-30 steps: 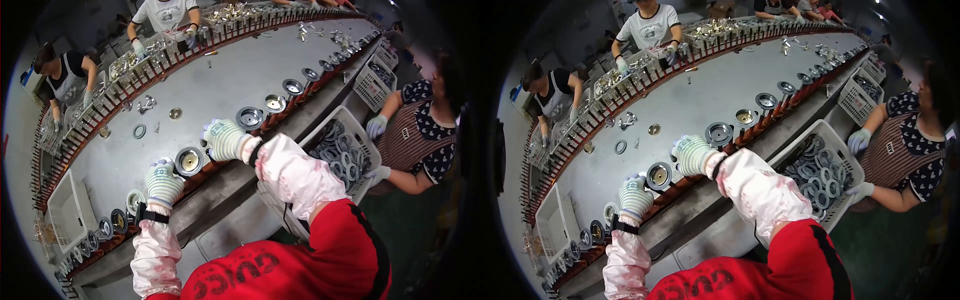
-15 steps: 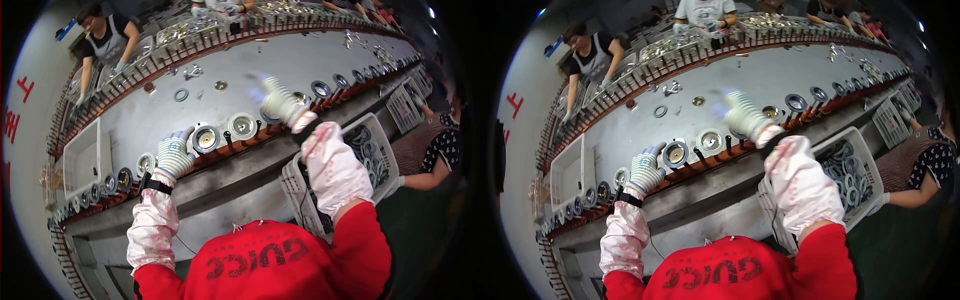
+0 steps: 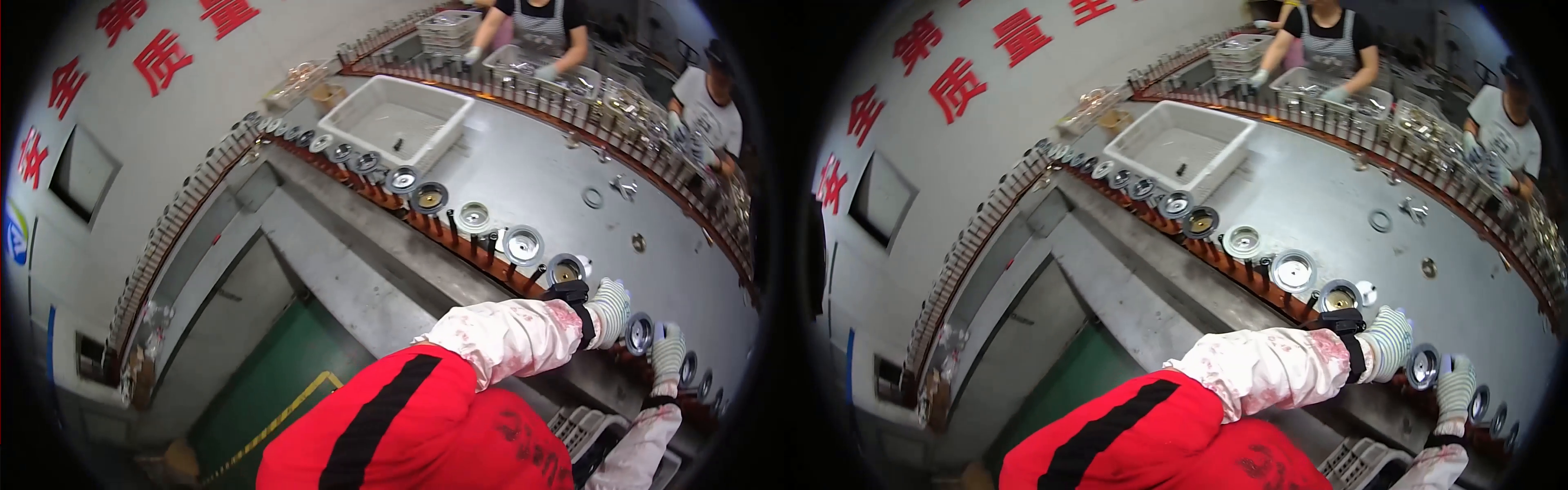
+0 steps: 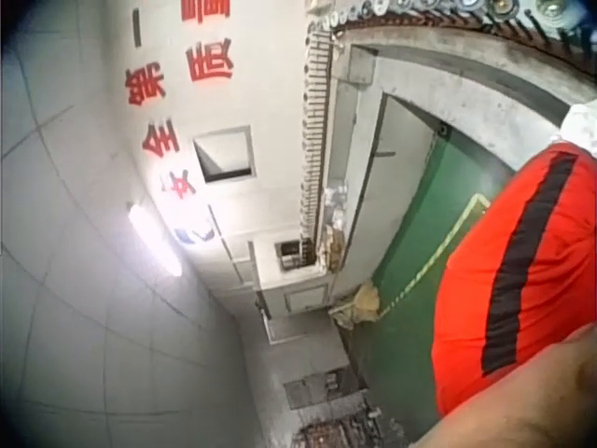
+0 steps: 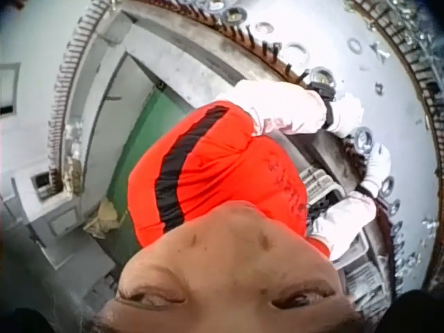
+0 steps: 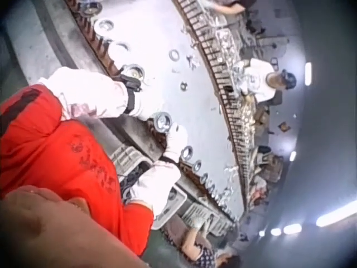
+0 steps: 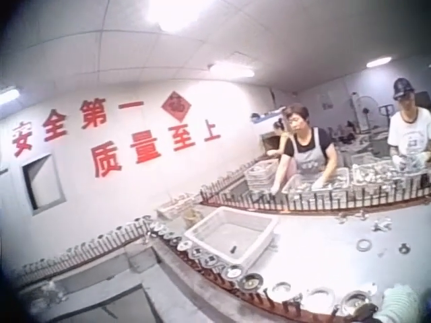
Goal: The recorder is assembling circular metal components and placing them onto an automated conveyor belt line.
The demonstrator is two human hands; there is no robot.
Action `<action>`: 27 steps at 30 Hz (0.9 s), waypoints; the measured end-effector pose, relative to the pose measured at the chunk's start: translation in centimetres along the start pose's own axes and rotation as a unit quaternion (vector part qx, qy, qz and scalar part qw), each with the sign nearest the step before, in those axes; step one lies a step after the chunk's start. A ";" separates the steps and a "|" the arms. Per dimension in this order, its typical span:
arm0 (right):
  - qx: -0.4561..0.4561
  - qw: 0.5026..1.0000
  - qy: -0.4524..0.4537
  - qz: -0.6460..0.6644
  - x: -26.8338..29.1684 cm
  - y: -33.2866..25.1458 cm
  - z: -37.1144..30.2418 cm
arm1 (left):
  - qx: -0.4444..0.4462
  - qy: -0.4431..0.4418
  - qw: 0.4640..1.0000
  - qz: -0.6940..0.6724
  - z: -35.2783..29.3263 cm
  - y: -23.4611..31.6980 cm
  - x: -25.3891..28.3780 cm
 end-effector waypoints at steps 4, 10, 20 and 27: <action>0.093 0.991 0.050 -0.084 1.3 -6.8 -0.2 | -0.022 0.022 0.999 -0.036 -0.5 -3.3 -0.7; 0.050 0.998 -0.012 -0.030 2.2 -12.9 -1.5 | 0.020 0.034 0.995 -0.089 -3.8 -7.5 0.7; 0.116 0.991 0.014 -0.068 -2.6 -15.1 1.1 | 0.057 0.246 0.968 0.005 -9.3 -8.8 -5.5; 0.123 0.992 0.001 -0.037 -5.0 -18.4 1.0 | 0.045 0.181 0.944 -0.273 -31.8 -7.6 -27.8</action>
Point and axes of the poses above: each hand's wrist, its own z-axis towards the middle knuckle, its own x-axis out of the back of the hand, y = z × x, the point moved 6 cm from there along z, towards the middle knuckle, and after that the axes turned 13 degrees about -y, right-handed, at the moved point
